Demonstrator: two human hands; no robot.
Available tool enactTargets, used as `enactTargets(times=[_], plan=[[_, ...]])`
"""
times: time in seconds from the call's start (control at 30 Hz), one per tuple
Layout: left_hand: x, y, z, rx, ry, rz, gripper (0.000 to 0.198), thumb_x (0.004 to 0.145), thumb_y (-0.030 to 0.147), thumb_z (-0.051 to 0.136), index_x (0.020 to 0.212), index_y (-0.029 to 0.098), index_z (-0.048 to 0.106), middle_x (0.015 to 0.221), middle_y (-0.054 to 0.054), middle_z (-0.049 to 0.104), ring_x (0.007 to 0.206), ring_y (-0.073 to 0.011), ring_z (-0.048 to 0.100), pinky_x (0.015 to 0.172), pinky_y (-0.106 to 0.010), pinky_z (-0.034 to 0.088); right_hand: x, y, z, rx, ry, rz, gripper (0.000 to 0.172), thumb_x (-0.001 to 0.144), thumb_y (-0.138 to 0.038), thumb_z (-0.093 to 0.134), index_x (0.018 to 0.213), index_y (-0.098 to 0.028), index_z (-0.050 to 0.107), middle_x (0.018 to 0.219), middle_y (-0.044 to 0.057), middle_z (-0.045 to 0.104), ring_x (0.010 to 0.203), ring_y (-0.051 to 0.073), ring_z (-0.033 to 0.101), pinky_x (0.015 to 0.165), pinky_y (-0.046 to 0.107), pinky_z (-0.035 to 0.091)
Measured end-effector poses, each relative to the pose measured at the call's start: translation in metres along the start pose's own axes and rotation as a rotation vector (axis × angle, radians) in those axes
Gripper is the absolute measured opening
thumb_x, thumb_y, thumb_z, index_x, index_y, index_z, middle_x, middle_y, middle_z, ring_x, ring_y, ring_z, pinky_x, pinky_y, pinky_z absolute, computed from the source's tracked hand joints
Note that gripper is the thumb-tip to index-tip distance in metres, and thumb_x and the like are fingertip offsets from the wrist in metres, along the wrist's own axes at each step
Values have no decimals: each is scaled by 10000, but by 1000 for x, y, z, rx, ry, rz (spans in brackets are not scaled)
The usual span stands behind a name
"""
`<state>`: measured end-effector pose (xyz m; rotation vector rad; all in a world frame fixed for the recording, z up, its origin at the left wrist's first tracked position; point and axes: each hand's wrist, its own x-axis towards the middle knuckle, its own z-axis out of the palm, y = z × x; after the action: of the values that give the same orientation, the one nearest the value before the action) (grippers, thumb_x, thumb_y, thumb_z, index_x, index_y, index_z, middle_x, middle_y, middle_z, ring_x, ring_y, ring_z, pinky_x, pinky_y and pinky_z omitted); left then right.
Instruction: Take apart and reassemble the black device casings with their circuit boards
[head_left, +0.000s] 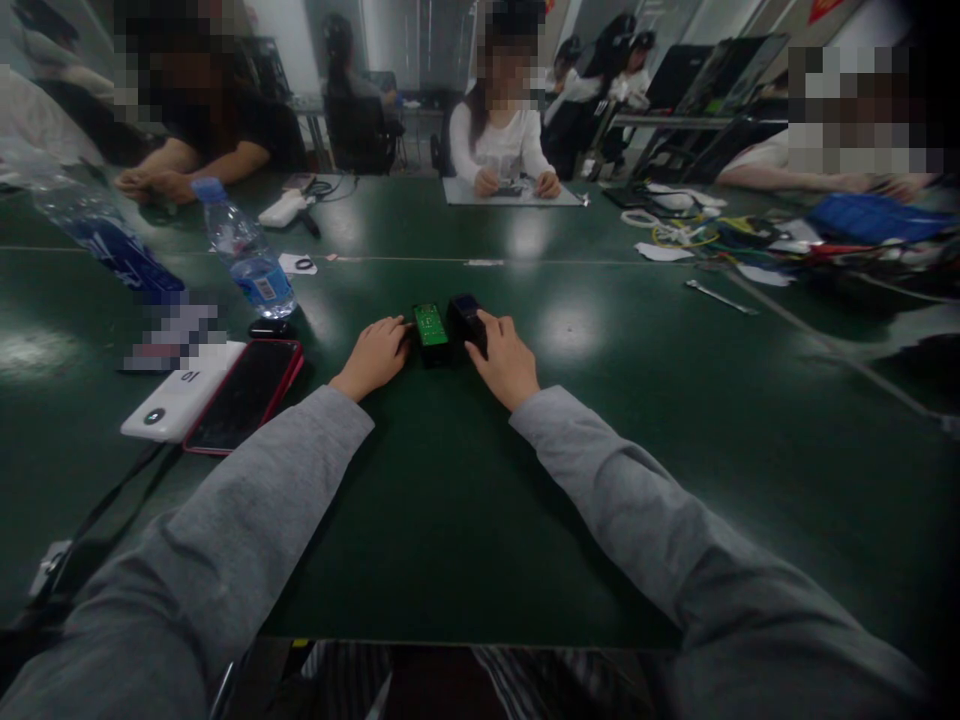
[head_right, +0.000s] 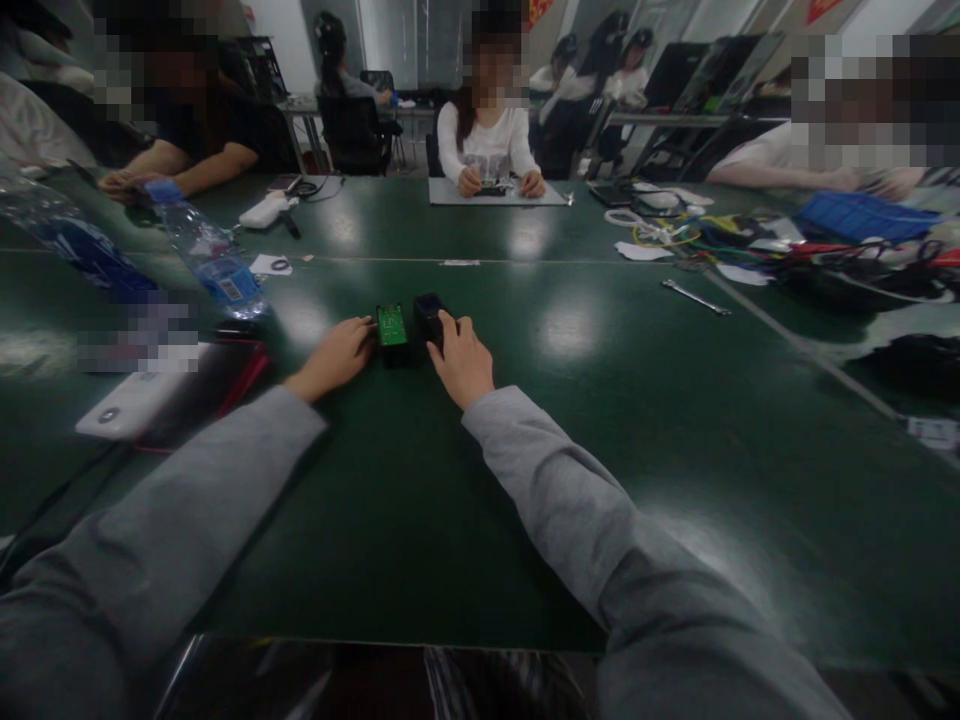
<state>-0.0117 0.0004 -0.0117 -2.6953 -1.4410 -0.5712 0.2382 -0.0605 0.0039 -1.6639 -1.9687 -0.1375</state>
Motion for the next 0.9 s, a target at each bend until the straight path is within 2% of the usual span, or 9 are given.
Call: enactTargets(times=[0.1, 0.23, 0.3, 0.37, 0.43, 0.5, 0.77, 0.9], plan=[[0, 0, 0, -13, -4, -4, 381, 1008, 271, 437, 1344, 153, 572, 1461, -156, 552, 1362, -285, 511, 1142, -533, 414, 0, 1, -1, 18, 2, 17, 521, 983, -356, 460, 1456, -136, 446, 1228, 198, 541, 1009, 322, 631, 767, 450, 580], [0, 0, 0, -27, -3, -5, 388, 1010, 272, 426, 1355, 161, 564, 1464, -152, 550, 1371, -286, 503, 1144, -542, 409, 0, -1, -4, -8, 67, -29, 529, 996, -383, 467, 1460, -129, 444, 1370, 231, 472, 1234, 378, 514, 954, 540, 511], [0, 0, 1, -22, -2, -10, 390, 1016, 279, 415, 1352, 154, 567, 1463, -156, 549, 1370, -289, 504, 1145, -543, 409, -1, -5, -8, -32, 79, -101, 542, 1009, -386, 455, 1484, -127, 421, 1488, 217, 397, 1356, 370, 409, 1063, 537, 433], [1, 0, 1, -14, 0, -9, 393, 1019, 284, 411, 1351, 146, 569, 1466, -161, 546, 1373, -292, 500, 1143, -542, 410, -2, -10, -11, -43, 40, -224, 533, 1030, -364, 414, 1520, -157, 385, 1571, 156, 344, 1436, 317, 326, 1144, 498, 352], [1, 1, 1, -9, 1, -3, 389, 1014, 277, 417, 1347, 146, 572, 1466, -162, 547, 1372, -292, 500, 1142, -541, 412, -3, -14, -13, -51, -33, -360, 509, 1045, -334, 371, 1536, -201, 374, 1603, 90, 335, 1476, 264, 277, 1188, 466, 285], [1, 0, 2, -10, 3, 0, 379, 1002, 257, 430, 1337, 158, 579, 1459, -155, 556, 1365, -287, 508, 1143, -538, 410, -4, -16, -14, -55, -90, -433, 478, 1048, -301, 345, 1517, -234, 414, 1603, 54, 350, 1484, 244, 264, 1193, 454, 259], [0, 0, 1, -6, 3, -5, 388, 1005, 263, 429, 1353, 168, 572, 1469, -146, 550, 1369, -286, 504, 1139, -537, 412, -4, -16, -14, -41, -54, -352, 398, 1003, -198, 379, 1343, -257, 577, 1493, 72, 457, 1392, 265, 355, 1107, 446, 321], [-1, 2, -1, -5, -1, -11, 406, 1017, 272, 408, 1365, 135, 566, 1470, -162, 544, 1370, -289, 500, 1149, -533, 405, -3, -13, -14, -15, 56, -221, 331, 1019, -263, 395, 1262, -244, 619, 1435, 107, 478, 1363, 296, 380, 1065, 470, 378]])
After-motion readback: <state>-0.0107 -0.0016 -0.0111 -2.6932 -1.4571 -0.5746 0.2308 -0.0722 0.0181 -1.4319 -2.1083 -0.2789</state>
